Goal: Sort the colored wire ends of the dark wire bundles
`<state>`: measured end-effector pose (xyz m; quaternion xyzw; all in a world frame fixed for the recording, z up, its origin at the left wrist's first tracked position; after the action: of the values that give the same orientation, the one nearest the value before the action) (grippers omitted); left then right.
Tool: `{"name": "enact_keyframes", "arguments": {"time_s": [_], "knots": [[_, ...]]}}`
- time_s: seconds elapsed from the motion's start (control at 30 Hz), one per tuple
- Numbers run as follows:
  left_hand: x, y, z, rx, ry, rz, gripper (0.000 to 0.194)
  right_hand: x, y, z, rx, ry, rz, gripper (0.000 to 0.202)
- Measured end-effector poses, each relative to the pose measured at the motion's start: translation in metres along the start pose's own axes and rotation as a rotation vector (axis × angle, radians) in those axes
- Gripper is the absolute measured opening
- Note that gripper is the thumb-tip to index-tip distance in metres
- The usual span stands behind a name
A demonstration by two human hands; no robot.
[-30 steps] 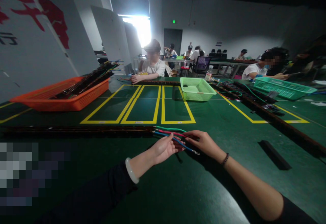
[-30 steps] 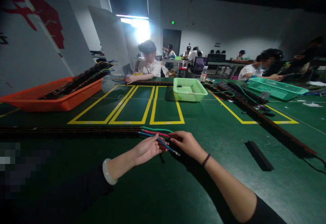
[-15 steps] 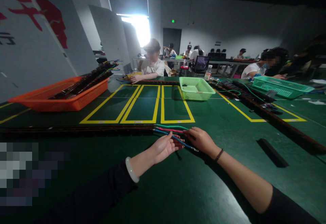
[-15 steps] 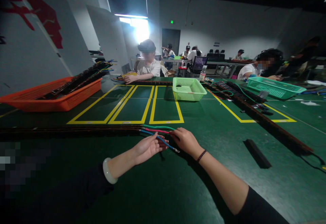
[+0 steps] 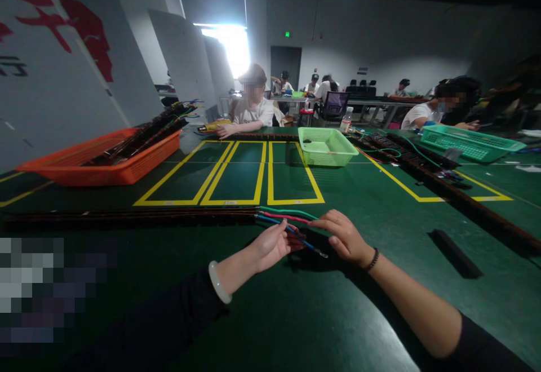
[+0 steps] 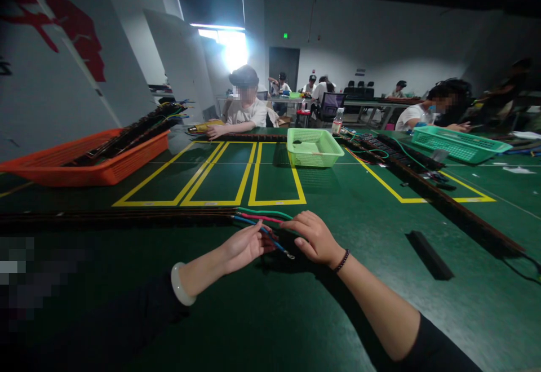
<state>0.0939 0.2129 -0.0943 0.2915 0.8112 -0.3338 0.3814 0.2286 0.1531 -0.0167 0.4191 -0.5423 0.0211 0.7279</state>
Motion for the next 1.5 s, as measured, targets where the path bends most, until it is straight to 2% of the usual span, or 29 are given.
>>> {"name": "enact_keyframes", "arguments": {"time_s": [0.1,0.17,0.23,0.33,0.5,0.67,0.8,0.9,1.03,1.13,1.2,1.33,1.5], "knots": [[-0.001,0.000,0.000,0.000,0.014,0.014,0.034,0.001,-0.001,0.015,0.157,-0.001,0.004,0.068],[-0.003,-0.001,-0.001,-0.007,0.030,0.024,0.034,-0.002,-0.001,0.026,0.252,-0.064,0.007,0.067],[-0.005,-0.002,-0.001,-0.016,0.036,0.035,0.035,-0.007,0.000,0.033,0.307,-0.156,0.011,0.052],[-0.007,-0.002,-0.002,-0.019,0.026,0.039,0.036,-0.010,0.000,0.035,0.304,-0.266,-0.011,0.021],[-0.008,-0.001,0.001,0.033,0.018,0.060,0.041,-0.005,0.000,0.017,0.181,-0.264,-0.022,0.020],[-0.011,-0.004,0.002,0.060,0.107,0.078,0.036,-0.014,-0.001,-0.013,-0.033,-0.280,0.131,0.027],[-0.013,-0.006,0.003,0.063,0.163,0.098,0.033,-0.026,-0.002,-0.016,0.000,-0.346,0.250,0.022],[-0.013,-0.006,0.004,0.053,0.176,0.103,0.032,-0.027,-0.002,-0.010,0.053,-0.422,0.280,0.021],[-0.013,-0.006,0.003,0.051,0.174,0.112,0.031,-0.016,0.002,-0.009,0.014,-0.417,0.188,0.027],[-0.012,-0.006,0.004,0.068,0.165,0.121,0.031,-0.004,0.007,-0.021,-0.164,-0.319,0.054,0.028],[-0.012,-0.006,0.004,0.068,0.164,0.128,0.029,-0.003,0.012,-0.035,-0.305,-0.203,0.033,0.024],[-0.009,-0.004,0.004,0.058,0.154,0.165,0.026,-0.026,0.025,-0.055,-0.477,0.043,0.173,0.037],[-0.008,-0.004,0.005,0.061,0.159,0.169,0.028,-0.061,0.044,-0.050,-0.473,0.229,0.424,0.059]]}}
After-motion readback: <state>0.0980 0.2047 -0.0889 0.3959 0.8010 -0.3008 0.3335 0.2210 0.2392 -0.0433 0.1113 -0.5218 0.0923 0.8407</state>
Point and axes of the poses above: each hand's wrist, its own y-axis towards the middle knuckle, its own x-axis out of the back of the hand, z = x × y, the point moved 6 cm from there along y, towards the middle knuckle, and after that the axes turned 12 degrees about -y, right-handed, at the moved point
